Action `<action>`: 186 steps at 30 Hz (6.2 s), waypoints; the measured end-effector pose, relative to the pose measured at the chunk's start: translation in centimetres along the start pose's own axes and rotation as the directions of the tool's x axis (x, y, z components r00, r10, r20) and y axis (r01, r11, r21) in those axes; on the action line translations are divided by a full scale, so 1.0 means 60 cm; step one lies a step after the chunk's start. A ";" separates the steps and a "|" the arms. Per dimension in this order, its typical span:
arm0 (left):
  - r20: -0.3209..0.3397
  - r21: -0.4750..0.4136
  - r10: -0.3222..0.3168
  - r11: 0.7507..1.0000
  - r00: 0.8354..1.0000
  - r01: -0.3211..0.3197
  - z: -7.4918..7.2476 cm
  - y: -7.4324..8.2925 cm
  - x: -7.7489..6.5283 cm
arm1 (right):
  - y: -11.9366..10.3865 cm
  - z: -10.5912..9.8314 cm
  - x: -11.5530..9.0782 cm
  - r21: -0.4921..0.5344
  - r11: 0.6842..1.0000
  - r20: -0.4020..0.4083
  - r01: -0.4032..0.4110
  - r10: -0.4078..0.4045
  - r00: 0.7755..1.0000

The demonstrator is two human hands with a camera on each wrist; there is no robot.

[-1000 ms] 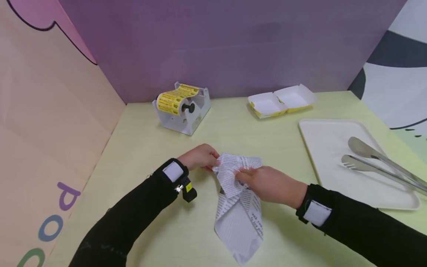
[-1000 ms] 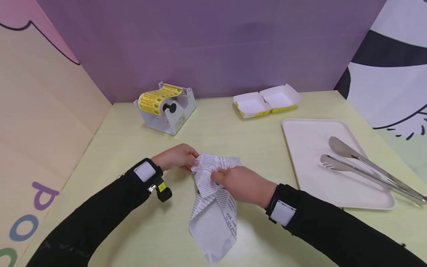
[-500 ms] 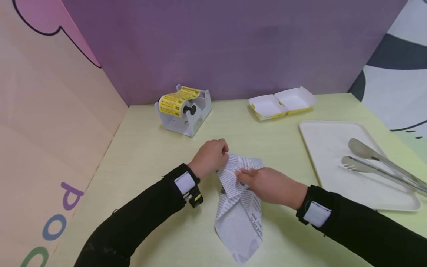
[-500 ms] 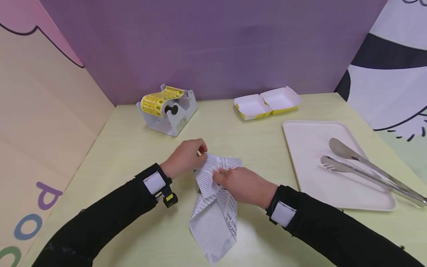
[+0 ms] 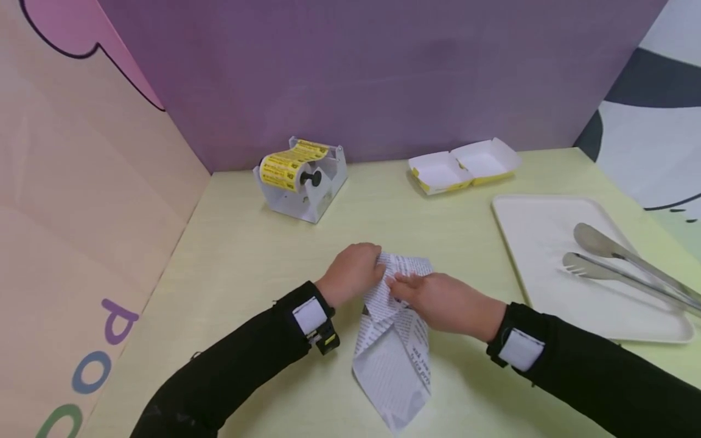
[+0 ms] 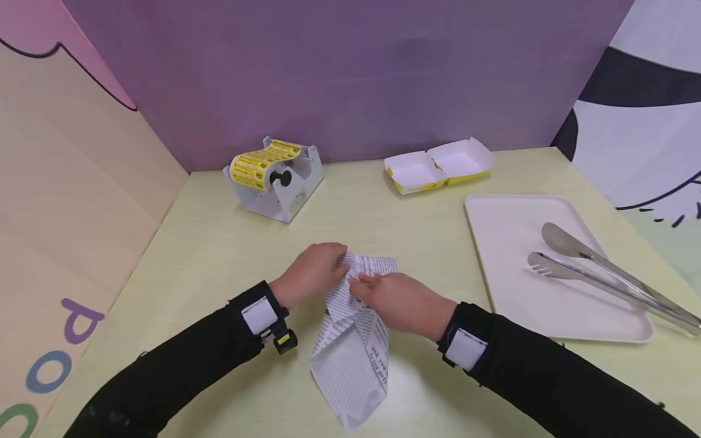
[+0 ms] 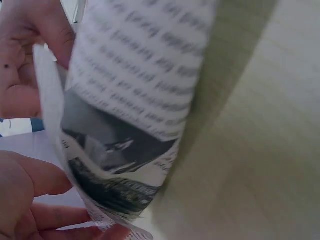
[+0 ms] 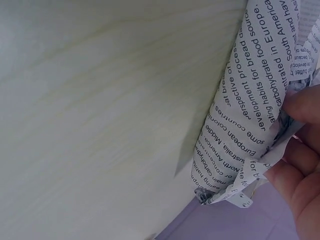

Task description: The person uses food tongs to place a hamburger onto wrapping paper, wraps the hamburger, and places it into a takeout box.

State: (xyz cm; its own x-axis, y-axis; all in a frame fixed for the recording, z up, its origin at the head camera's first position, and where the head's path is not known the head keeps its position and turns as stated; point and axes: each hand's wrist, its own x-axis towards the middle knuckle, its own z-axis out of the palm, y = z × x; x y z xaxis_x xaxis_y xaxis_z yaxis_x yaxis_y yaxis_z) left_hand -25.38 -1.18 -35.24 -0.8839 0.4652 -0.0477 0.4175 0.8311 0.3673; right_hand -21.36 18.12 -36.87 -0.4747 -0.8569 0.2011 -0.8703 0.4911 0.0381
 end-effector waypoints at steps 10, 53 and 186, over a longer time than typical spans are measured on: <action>0.263 -0.304 0.069 0.953 0.962 0.015 -0.001 -0.017 -0.003 | 0.002 -0.002 -0.004 0.105 0.994 0.000 -0.017 0.017 1.000; 0.167 -0.158 0.101 0.985 0.981 -0.074 0.024 0.017 0.000 | -0.013 -0.042 0.019 0.829 -0.031 0.499 -0.559 0.492 0.713; -0.077 0.062 0.376 0.926 0.923 -0.372 0.047 0.018 -0.053 | -0.015 -0.006 0.022 0.239 0.897 -0.207 -0.373 0.422 0.883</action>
State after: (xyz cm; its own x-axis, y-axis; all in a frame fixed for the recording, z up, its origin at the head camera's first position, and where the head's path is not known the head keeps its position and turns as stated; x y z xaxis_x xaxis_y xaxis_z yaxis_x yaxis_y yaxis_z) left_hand -21.54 -0.88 -37.34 -0.6752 0.7188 0.1655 0.7287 0.6152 0.3008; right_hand -21.17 16.63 -36.26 -0.7593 -0.5164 0.3961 -0.6346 0.7224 -0.2746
